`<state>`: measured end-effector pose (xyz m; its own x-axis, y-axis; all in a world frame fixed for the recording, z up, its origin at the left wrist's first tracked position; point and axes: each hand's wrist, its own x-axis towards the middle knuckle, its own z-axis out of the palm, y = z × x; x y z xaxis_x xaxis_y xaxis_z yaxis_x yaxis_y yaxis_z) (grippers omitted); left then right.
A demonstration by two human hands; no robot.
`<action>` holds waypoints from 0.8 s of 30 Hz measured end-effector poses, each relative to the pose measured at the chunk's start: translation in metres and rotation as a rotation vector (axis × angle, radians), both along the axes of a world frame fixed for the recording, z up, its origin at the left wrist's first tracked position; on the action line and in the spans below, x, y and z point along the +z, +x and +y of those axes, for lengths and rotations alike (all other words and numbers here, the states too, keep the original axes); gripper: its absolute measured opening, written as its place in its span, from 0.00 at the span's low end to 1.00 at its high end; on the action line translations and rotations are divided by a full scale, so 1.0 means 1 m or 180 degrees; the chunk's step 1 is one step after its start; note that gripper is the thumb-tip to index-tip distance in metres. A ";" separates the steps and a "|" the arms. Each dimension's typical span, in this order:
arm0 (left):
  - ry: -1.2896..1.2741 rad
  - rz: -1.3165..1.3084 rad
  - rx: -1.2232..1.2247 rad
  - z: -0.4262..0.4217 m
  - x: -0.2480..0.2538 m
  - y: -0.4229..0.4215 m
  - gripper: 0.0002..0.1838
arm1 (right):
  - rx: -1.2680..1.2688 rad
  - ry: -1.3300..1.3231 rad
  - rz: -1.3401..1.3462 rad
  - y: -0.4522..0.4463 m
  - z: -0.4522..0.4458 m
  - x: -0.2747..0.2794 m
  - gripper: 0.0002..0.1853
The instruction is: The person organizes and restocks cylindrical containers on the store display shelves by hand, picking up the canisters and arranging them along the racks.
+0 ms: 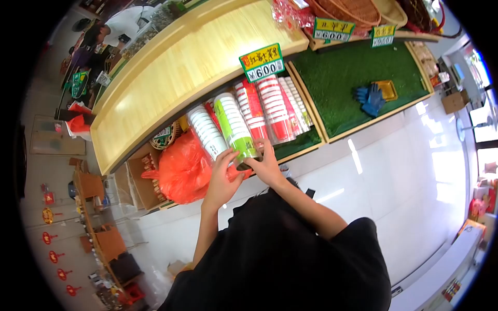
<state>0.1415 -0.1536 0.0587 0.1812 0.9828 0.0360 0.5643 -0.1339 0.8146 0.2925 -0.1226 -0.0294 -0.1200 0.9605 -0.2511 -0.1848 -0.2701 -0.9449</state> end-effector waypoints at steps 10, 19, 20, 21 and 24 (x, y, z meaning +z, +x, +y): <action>0.0301 -0.0531 0.0023 -0.044 -0.012 0.000 0.35 | -0.0021 0.0578 -0.0421 0.016 -0.043 0.020 0.32; 0.0301 -0.1190 0.0650 -0.091 -0.032 0.033 0.41 | 0.0159 0.0854 -0.1404 0.039 -0.111 0.039 0.35; 0.0309 -0.1216 0.0725 -0.098 -0.028 0.035 0.41 | 0.0298 0.1040 -0.1742 0.034 -0.118 0.047 0.35; 0.0260 -0.1113 0.0883 -0.106 -0.021 0.039 0.42 | 0.0441 0.1237 -0.2051 0.028 -0.121 0.051 0.35; 0.0203 -0.0965 0.1070 -0.119 -0.017 0.040 0.43 | 0.0626 0.1398 -0.1692 0.029 -0.128 0.042 0.35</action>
<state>0.1819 -0.2727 0.0416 -0.1756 0.9793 0.1007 0.3223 -0.0394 0.9458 0.3212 -0.2505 0.0129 -0.2702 0.9593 0.0813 0.3438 0.1751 -0.9226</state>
